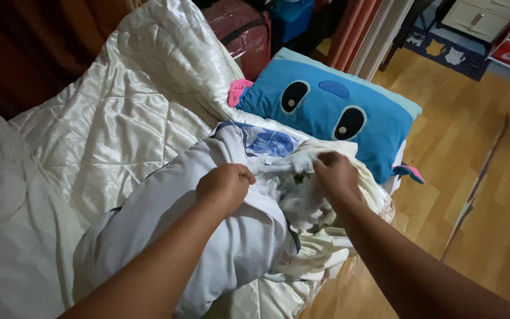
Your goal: The person inserts a pillow into a leaf-patterned pillowcase, then inserts a second pillow into a blue Stitch-themed pillowcase, and finally stuffs a third pillow into a plain white pillowcase. The person smooths and adjusts each pillow after insertion.
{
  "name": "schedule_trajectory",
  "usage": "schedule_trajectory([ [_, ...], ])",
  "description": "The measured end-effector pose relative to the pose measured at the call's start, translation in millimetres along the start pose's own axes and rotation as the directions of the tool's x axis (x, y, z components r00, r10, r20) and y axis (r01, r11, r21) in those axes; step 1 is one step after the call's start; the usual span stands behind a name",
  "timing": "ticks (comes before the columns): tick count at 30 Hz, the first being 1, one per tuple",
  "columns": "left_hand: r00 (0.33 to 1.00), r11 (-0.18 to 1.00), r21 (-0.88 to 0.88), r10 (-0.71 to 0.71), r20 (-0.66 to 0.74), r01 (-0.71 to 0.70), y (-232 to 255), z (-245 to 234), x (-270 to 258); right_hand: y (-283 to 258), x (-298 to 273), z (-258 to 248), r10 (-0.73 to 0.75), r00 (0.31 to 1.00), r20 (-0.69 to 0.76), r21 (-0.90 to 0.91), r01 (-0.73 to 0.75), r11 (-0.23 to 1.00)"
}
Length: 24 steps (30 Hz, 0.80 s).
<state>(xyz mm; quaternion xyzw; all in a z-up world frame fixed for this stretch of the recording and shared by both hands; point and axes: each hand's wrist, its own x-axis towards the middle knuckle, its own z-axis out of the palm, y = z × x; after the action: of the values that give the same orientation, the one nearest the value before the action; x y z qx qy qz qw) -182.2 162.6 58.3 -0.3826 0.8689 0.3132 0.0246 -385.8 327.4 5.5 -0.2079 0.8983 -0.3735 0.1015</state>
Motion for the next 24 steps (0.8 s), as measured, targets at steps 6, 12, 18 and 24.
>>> schedule_trajectory([
  [6, 0.999, 0.99, 0.137, 0.025, -0.04, -0.019, 1, 3, -20, 20, -16, 7, 0.016, 0.997, 0.069, -0.263, 0.003, 0.965],
  [12, 0.997, 0.952, 0.297, 0.07, 0.006, -0.069, 6, 10, -25, 17, -6, 36, 0.007, 0.949, 0.315, -0.466, 0.148, 0.872],
  [18, 0.993, 0.948, 0.314, 0.086, -0.079, -0.057, 12, 20, -3, 86, 19, 70, 0.012, 0.945, 0.326, -0.529, 0.172, 0.831],
  [24, 0.976, 0.98, 0.132, 0.165, -0.14, -0.146, -5, 45, 28, 94, 21, 56, -0.159, 0.923, 0.35, -0.182, 0.233, 0.955],
])
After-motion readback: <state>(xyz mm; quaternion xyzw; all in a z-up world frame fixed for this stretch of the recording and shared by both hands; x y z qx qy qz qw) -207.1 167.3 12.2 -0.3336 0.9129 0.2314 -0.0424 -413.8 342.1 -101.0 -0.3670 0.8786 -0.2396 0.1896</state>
